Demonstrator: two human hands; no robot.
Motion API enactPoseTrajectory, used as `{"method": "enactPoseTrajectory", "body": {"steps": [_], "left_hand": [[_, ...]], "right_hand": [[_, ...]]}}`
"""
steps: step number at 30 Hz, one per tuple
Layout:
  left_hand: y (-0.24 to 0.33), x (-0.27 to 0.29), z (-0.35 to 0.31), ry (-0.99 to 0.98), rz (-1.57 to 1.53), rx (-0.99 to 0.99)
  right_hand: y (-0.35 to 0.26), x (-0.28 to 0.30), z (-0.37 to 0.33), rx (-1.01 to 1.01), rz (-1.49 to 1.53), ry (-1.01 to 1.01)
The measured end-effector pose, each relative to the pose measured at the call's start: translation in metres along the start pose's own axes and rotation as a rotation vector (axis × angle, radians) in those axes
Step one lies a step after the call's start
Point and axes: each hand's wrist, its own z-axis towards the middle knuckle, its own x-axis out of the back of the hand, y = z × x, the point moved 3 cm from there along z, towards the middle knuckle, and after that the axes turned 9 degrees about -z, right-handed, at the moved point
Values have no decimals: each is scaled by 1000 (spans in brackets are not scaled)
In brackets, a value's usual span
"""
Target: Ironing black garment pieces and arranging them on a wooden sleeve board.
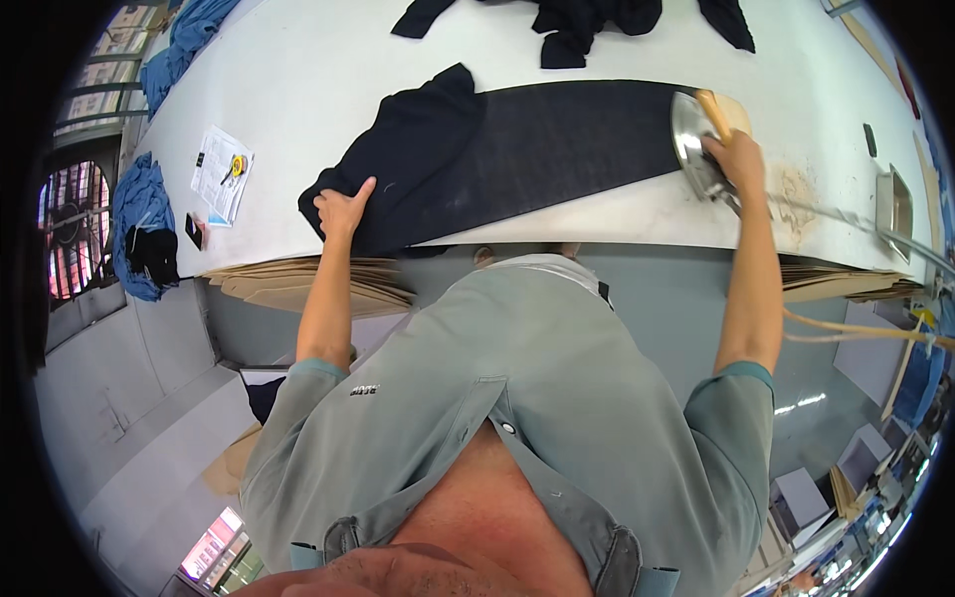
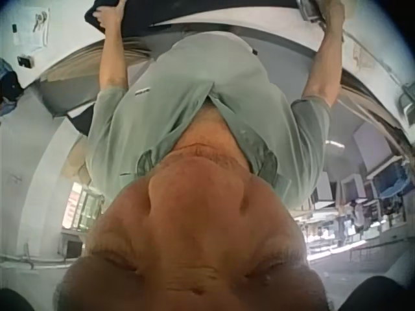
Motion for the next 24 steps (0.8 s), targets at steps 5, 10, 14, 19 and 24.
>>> {"method": "enactPoseTrajectory", "body": {"steps": [5,10,14,19,24], "left_hand": [[-19,-18,27,44,-170,32],[-20,-16,33,18,-261,-38],[-32,-21,46,22,-261,-87],[-39,-27,57,-6,-327,-93],[-54,-29,64,-30,-382,-91]], "right_hand": [[-200,-6,-3,195,-12,-112],[-338,-18,-68,376,-66,-122],[-390,-44,-166,627,-64,-77],[-399,-62,-266,845,-63,-66],[-365,-56,-243,608,-17,-43]]}}
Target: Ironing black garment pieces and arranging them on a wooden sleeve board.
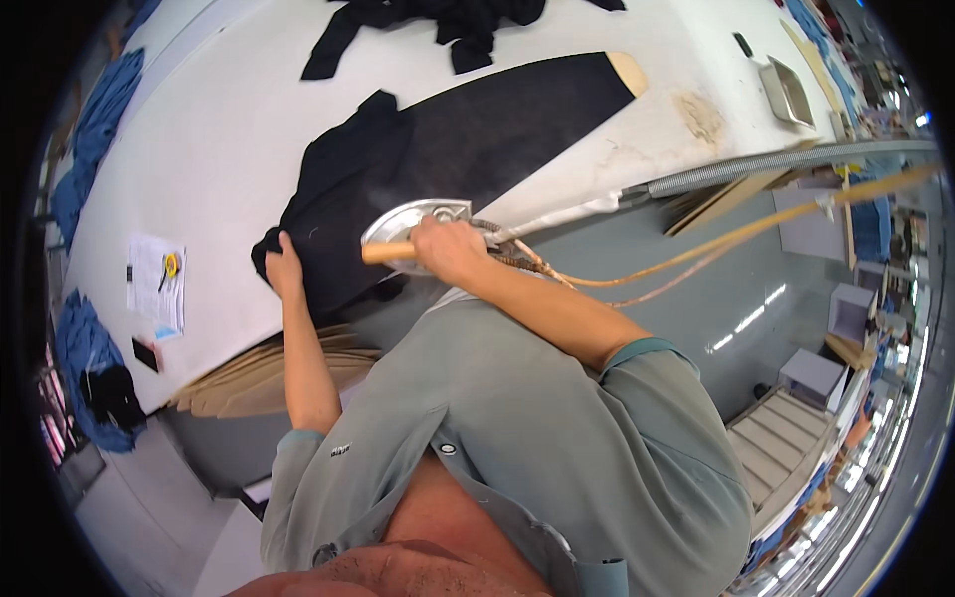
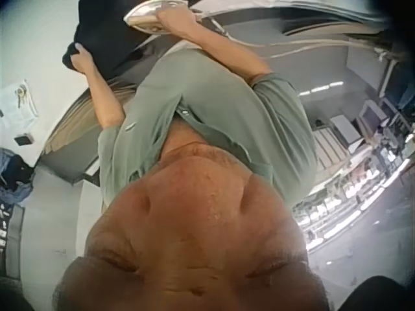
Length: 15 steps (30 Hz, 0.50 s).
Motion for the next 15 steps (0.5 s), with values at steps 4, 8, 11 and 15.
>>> {"method": "enactPoseTrajectory", "body": {"steps": [4,8,11,15], "left_hand": [[17,7,-10,27,-82,-47],[19,7,-12,87,-52,-42],[36,8,-26,152,29,16],[32,7,-30,186,108,47]], "right_hand": [[111,18,31,-492,148,-9],[251,32,22,-661,-43,44],[363,39,2,-725,-41,80],[452,49,13,-827,26,25]]}}
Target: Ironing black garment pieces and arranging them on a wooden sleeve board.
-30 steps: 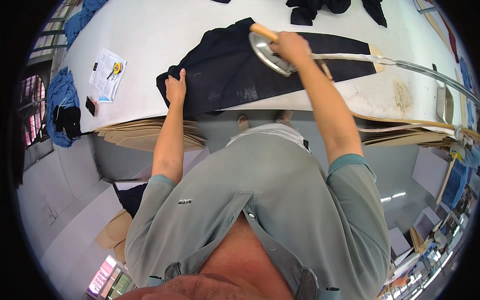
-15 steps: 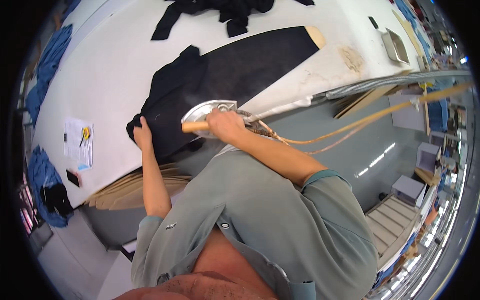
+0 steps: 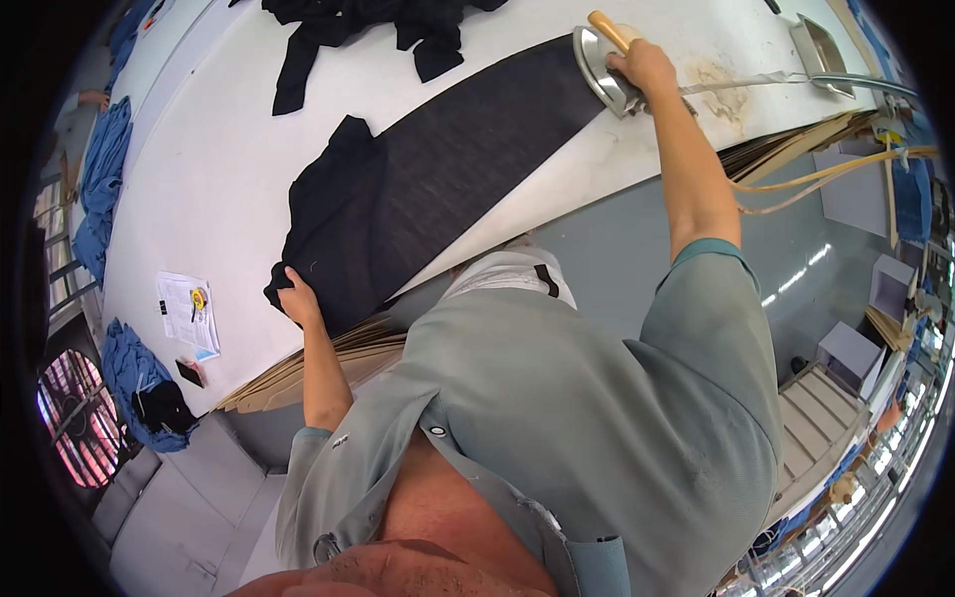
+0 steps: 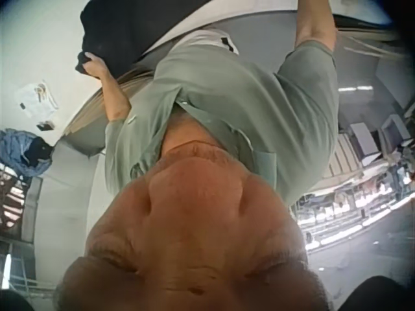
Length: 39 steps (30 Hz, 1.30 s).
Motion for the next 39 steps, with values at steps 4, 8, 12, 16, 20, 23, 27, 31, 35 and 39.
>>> {"method": "enactPoseTrajectory", "body": {"steps": [4,8,12,16,20,23,27,31,35,39], "left_hand": [[-9,1,3,40,25,5],[-8,-4,4,52,-30,-19],[-16,-13,15,11,-160,-145],[-49,-20,44,-131,-275,-172],[-58,-20,46,-284,-466,-201],[-53,-4,37,-374,-608,-211],[-42,23,14,-288,-573,-248],[-94,31,-10,-37,-361,9],[-108,30,-27,-3,-417,164],[-107,27,-36,-146,-646,300]], "right_hand": [[-47,10,19,127,30,-42],[-159,2,-22,283,31,-82],[-266,-8,-106,436,44,-46],[-330,-29,-221,641,45,-112],[-334,-61,-302,862,-7,-124],[-307,-47,-306,833,-6,-48],[-242,-20,-226,505,8,-108],[-133,-9,-107,101,28,-19],[-34,10,-23,28,43,102],[25,18,26,21,-16,150]]}}
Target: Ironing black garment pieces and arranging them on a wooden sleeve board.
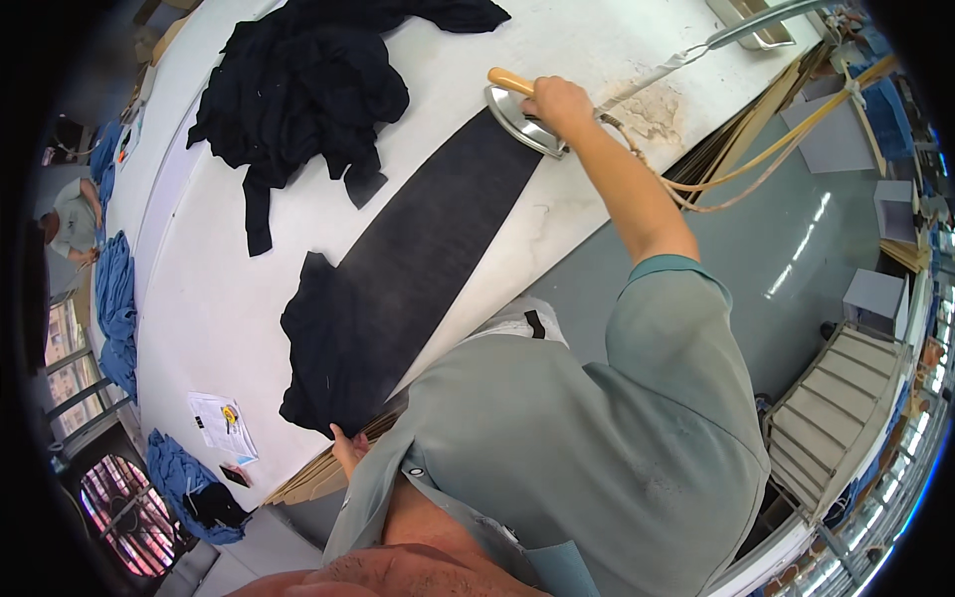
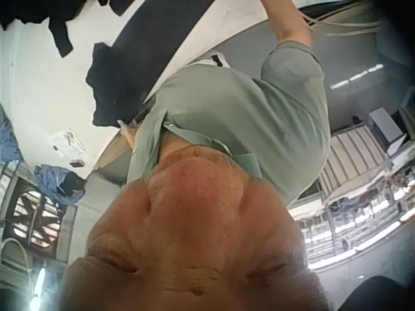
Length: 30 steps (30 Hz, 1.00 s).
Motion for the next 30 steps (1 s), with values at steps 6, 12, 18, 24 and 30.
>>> {"method": "enactPoseTrajectory", "body": {"steps": [6,12,18,24,30], "left_hand": [[-5,-11,-11,-196,-388,246],[-12,-7,-29,-245,-883,451],[57,-17,-51,-122,-1075,309],[155,-25,-50,218,-742,87],[278,-45,-96,400,-187,-238]], "right_hand": [[66,-5,27,76,45,-35],[125,-5,14,-28,-145,17],[35,35,-22,523,-68,424],[-201,78,-152,1347,397,391],[-249,87,-124,1251,250,208]]}}
